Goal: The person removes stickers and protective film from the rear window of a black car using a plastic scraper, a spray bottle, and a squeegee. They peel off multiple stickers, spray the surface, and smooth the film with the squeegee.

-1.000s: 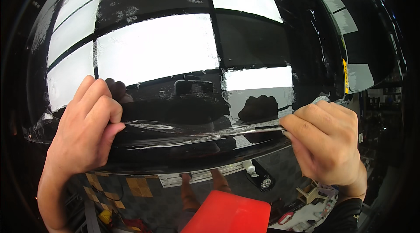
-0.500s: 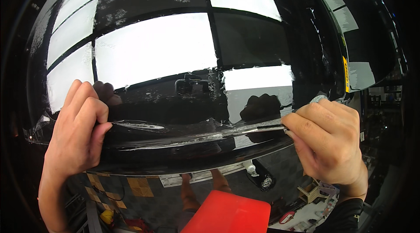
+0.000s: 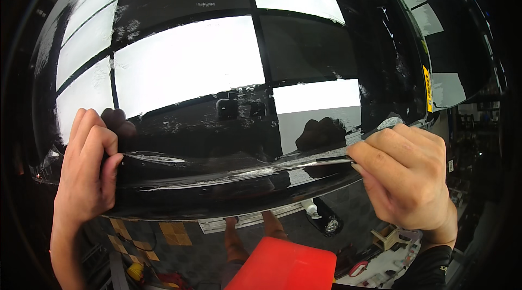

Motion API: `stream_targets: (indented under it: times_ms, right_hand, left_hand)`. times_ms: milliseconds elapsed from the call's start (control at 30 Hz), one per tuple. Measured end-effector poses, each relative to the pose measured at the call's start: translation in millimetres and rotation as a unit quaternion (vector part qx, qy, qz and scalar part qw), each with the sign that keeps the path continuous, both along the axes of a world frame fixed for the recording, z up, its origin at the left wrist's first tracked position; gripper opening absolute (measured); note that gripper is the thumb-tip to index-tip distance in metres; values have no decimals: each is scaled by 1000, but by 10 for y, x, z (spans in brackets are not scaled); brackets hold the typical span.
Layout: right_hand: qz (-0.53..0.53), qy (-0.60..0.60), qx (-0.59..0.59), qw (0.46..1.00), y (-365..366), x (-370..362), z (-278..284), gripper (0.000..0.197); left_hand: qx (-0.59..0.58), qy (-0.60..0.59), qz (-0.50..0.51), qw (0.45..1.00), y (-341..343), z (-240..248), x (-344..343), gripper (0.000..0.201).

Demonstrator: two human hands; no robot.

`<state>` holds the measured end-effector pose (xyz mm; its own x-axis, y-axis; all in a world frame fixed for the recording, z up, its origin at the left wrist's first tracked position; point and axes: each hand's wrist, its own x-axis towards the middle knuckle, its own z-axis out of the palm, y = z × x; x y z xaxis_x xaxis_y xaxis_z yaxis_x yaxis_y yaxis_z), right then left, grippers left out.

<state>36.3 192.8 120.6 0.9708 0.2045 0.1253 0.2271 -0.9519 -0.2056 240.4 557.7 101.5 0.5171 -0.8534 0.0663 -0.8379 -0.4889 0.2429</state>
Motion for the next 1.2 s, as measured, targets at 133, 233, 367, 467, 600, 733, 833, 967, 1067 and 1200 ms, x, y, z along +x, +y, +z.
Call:
stream_targets:
  times_ms: [133,233,367,467,600,733,833,967,1067,1200]
  right_hand:
    - [-2,-5,1,1000,-40,-29,-17,33]
    - [-4,-5,0,1000,-69,-47,-28,33]
    - [-9,-10,4,1000,-107,-72,-51,33]
    - [-14,-9,3,1000,-131,-99,-60,32]
    - [-14,-12,7,1000,-173,-119,-78,32]
    - [-14,-19,9,1000,-228,-142,-90,32]
    - [-18,-15,10,1000,-268,-170,-94,33]
    - [-25,-15,16,999,-311,-207,-104,33]
    - [-30,-14,22,999,-335,-243,-110,33]
    - [-18,-22,5,1000,-403,-274,-137,34]
  left_hand:
    - [-4,2,6,1000,-2,-9,-7,22]
    - [-4,1,15,1000,5,-15,-15,21]
    - [0,-1,22,1000,24,-20,-18,20]
    - [7,-3,33,999,41,-19,-18,18]
    - [16,-12,36,999,69,-14,-13,17]
    - [24,-13,54,998,99,-11,-15,16]
    - [22,-29,55,998,112,-20,-16,14]
    - [26,-28,67,997,130,-27,-22,12]
    - [27,-39,63,997,143,-31,-19,12]
    - [31,-49,58,997,164,-33,2,12]
